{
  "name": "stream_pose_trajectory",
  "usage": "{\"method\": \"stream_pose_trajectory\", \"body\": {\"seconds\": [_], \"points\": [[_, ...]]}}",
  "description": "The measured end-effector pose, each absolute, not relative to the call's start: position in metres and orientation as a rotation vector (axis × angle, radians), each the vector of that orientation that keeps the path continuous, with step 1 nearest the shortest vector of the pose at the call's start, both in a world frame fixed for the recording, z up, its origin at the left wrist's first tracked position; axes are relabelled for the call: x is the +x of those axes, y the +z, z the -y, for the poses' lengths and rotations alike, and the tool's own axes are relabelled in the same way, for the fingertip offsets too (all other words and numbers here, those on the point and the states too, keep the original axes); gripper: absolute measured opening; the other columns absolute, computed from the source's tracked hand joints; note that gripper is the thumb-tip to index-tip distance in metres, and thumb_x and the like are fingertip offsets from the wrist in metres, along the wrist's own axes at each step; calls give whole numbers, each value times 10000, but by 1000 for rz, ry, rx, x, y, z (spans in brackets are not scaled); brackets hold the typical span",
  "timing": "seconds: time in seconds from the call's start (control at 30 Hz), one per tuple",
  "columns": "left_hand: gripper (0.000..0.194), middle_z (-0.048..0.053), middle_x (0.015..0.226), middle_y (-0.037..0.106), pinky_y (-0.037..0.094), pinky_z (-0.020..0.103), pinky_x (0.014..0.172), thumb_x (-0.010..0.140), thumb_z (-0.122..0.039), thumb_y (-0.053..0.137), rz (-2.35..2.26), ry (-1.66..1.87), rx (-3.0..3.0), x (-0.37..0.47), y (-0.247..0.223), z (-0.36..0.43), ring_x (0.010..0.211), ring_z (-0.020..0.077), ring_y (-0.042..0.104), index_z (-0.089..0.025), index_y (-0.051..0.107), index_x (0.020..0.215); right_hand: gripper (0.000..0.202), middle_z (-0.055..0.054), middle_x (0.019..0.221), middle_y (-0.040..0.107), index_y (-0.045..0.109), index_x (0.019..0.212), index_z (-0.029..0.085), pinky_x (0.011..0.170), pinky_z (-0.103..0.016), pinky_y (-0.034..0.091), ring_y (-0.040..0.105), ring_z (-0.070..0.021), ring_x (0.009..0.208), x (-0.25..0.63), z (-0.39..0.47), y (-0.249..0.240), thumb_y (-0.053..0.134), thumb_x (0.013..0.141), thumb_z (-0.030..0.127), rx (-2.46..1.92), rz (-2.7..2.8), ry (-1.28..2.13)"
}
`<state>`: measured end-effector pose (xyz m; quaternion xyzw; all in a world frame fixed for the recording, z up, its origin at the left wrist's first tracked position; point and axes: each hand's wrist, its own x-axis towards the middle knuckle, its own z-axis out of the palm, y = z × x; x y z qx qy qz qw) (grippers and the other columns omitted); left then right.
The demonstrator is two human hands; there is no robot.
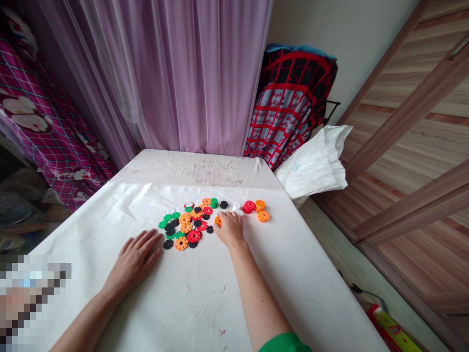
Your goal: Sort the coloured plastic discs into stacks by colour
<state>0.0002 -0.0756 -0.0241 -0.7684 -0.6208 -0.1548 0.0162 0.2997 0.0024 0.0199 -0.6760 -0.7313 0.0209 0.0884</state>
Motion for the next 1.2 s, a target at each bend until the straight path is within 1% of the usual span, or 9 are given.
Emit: {"method": "stream_pose_trajectory", "body": {"seconds": [0.17,0.3,0.4,0.47,0.6,0.77,0.9,1.03,1.2], "points": [[461,62,1451,550,342,510,1121,959,-419,372,1922,-495,-2398,0,-25,75,1359,275,461,-286,579,1349,262,-66,1135,705,683,1105,239,876,-344,384,575,-249,1077,295,4,23,602,865,306,-1899,2115,36],[463,67,1446,555,339,510,1122,960,-424,370,1928,-502,-2393,1,-23,76,1362,278,458,-278,582,1346,144,-38,1030,725,700,970,230,887,-306,403,596,-205,998,274,21,19,614,865,280,-1643,2134,141],[459,68,1449,552,341,507,1120,962,-421,370,1930,-507,-2390,2,-22,76,1362,277,457,-283,583,1344,137,-21,990,721,692,937,236,866,-303,421,600,-204,970,257,34,10,673,823,310,-1539,2190,203],[465,69,1453,548,345,511,1117,964,-428,363,1936,-496,-2392,2,-21,77,1360,280,460,-278,582,1346,162,-22,995,714,687,946,239,862,-314,428,597,-219,984,250,39,6,692,803,315,-1543,2211,208],[451,63,1446,555,353,514,1111,956,-425,388,1935,-513,-2390,2,-21,77,1353,282,469,-293,584,1341,201,-35,982,711,676,998,234,863,-336,443,600,-232,977,244,40,1,666,803,281,-1591,2195,221],[453,65,1449,552,352,512,1114,959,-420,385,1936,-502,-2395,2,-20,77,1357,281,465,-285,586,1342,340,-61,1039,708,639,1091,209,908,-346,452,610,-233,999,246,41,-5,668,753,234,-1553,2050,213],[454,65,1450,551,344,514,1120,960,-421,377,1930,-499,-2399,2,-20,77,1351,281,472,-279,593,1334,371,-76,1026,706,603,1109,194,894,-346,470,626,-224,974,274,44,-10,641,742,232,-1556,1844,129],[462,61,1451,551,333,513,1126,963,-431,367,1932,-478,-2402,1,-22,76,1359,280,463,-276,587,1339,376,-87,1017,705,577,1111,193,889,-370,483,632,-238,966,316,46,-19,607,740,250,-1639,1657,3],[473,66,1452,550,337,510,1122,965,-438,354,1936,-465,-2397,2,-20,76,1364,280,460,-268,581,1343,412,-88,1030,708,563,1134,194,894,-383,479,632,-246,970,333,45,-28,611,730,260,-1691,1640,-16]]}}
